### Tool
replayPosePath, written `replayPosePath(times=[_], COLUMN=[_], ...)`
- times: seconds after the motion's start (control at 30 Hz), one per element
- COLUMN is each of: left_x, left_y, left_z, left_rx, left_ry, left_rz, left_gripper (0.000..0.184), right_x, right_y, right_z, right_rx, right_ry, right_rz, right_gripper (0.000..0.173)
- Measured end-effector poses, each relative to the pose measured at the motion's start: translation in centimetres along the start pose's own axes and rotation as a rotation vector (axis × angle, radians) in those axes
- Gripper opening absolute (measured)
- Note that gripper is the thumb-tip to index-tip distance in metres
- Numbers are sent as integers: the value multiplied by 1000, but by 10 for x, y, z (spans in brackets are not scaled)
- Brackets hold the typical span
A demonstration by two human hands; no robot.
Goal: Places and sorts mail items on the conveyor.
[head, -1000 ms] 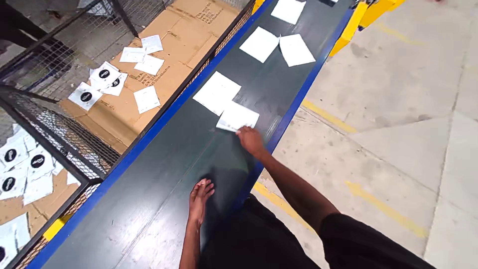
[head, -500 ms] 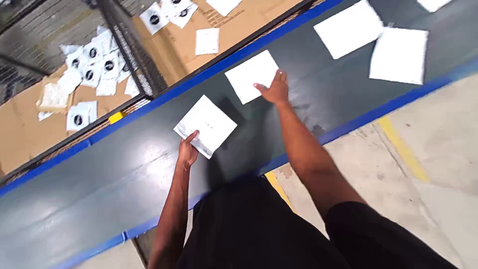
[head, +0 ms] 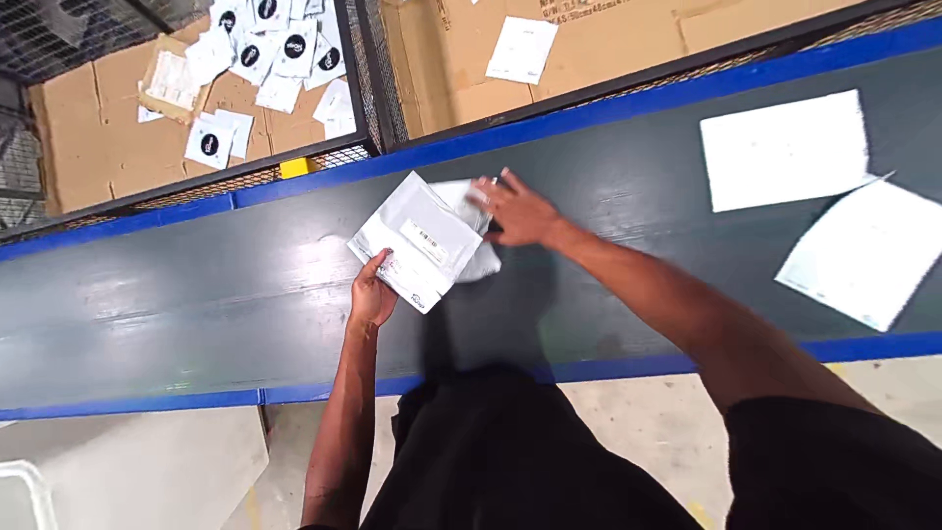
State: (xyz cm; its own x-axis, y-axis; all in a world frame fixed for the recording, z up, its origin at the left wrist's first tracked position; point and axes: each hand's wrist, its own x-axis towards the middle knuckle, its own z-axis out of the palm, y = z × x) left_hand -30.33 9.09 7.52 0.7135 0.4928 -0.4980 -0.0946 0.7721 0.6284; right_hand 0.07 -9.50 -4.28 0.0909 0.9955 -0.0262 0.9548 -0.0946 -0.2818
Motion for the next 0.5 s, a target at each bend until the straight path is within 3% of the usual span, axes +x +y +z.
replayPosePath(times=[0.1,0.17,0.2,0.33,0.43,0.5], left_x=[-1,3,9,44,119,161], left_y=[1,1,3,61,151,197], left_z=[-4,-5,-5,-10,-20,-38], left_rx=[8,19,39,250,351,429], left_ry=[26,42,51,100,-67,55], left_rz=[3,4,6,182,408,453], left_gripper=[35,34,35,35,45,47], right_x=[37,50,51,20,-42,-82], right_y=[83,112,112,36,-42,-82], right_z=[-34,-70,-88,-100,-73,-47], right_rx=[9,158,242,410,568,688], right_ry=[87,232,316,513,456,383], right_rz=[544,889,975,778,700,736], right_gripper=[99,115,116,79,62,61])
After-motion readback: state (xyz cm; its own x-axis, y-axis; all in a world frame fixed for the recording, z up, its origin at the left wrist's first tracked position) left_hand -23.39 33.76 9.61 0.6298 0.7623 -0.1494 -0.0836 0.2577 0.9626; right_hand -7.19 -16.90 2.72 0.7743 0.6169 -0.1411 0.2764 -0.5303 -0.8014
